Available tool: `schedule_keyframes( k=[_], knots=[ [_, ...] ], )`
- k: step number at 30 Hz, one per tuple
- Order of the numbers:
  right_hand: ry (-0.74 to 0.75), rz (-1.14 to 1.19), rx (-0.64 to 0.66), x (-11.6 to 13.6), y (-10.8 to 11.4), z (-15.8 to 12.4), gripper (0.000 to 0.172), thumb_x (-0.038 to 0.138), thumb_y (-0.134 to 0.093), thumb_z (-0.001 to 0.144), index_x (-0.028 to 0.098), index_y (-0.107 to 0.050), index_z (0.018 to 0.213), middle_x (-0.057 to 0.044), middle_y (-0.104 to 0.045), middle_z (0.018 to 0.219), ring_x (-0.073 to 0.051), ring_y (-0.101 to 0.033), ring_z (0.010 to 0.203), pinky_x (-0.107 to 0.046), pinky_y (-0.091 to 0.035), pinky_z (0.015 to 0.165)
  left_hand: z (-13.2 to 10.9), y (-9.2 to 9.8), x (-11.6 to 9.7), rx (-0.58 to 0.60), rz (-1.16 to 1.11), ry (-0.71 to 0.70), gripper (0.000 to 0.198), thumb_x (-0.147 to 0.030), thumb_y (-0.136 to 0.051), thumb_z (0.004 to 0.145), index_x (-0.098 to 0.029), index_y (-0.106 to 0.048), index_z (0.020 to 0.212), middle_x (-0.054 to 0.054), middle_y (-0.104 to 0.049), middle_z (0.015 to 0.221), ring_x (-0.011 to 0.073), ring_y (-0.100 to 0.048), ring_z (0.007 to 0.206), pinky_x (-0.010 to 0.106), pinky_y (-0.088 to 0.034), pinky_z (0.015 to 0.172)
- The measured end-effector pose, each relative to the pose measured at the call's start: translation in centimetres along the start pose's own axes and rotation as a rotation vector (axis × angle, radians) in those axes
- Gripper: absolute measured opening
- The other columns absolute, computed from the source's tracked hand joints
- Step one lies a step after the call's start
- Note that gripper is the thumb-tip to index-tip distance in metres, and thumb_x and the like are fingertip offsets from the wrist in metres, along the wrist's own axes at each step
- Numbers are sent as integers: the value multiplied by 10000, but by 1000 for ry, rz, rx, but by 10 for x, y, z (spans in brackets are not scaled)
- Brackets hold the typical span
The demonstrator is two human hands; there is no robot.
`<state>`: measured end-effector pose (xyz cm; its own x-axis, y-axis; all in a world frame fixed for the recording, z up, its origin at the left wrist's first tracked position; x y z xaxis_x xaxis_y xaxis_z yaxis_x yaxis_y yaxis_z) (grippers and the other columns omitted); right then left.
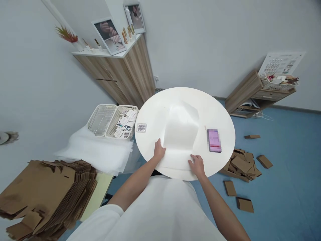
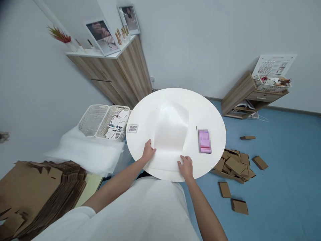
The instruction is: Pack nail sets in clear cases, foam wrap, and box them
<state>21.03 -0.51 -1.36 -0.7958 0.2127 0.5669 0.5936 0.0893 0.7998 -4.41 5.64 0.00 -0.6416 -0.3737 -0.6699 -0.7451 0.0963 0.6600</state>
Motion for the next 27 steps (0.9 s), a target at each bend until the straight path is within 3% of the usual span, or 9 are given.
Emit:
schedule_keyframes(
  k=[4,9,12,16,21,27],
  knots=[
    [64,-245,-11,5,2,-1,392,323,-519,708,220,-541,1085,-120,-472,1126,-292,-435,1033,-421,-362,829,-13,1,-15,-42,222,-155,632,-233,-467,772,-202,-177,1333,95,-199,1383,252,-201,1265,400,-211,1012],
    [205,-298,-1,16,3,-2,464,344,-485,729,224,-451,1176,-107,-396,1266,-289,-344,1156,-444,-299,901,-40,-10,-21,215,404,-348,573,-338,-462,773,-278,-277,1311,-8,-143,1429,248,-50,1309,398,-47,1056],
    [331,-304,85,26,-4,-1,523,340,-465,739,209,-379,1237,-97,-324,1345,-269,-259,1237,-434,-242,957,-46,-13,-17,261,462,-365,596,-364,-453,771,-279,-251,1325,-19,-121,1435,242,-18,1313,415,7,1051],
    [330,-368,180,31,-12,4,526,318,-453,748,188,-360,1249,-104,-278,1379,-256,-187,1280,-445,-171,989,-41,-16,-9,268,460,-377,588,-347,-443,775,-262,-253,1325,9,-148,1431,240,-21,1314,428,33,1043],
    [309,-369,206,34,-12,12,502,308,-444,751,184,-376,1232,-110,-277,1380,-243,-190,1281,-455,-155,986,-33,-19,-4,271,478,-380,582,-345,-442,778,-239,-262,1321,48,-157,1427,244,-11,1314,444,55,1032],
    [288,-369,227,34,-9,15,478,313,-437,755,196,-389,1215,-110,-279,1376,-240,-188,1282,-468,-145,984,-34,-25,-2,274,535,-356,599,-354,-449,774,-221,-252,1324,74,-150,1427,271,-41,1309,454,-18,1031]
  ],
)
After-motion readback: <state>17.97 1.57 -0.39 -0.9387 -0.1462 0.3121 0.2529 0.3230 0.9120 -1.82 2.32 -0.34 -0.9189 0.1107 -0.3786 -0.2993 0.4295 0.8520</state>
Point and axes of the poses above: each hand's wrist, its own z-axis towards the middle knuckle, its own y-axis out of the back of the hand, x = y × z, the point moved 5 cm from there along z, towards the middle knuckle
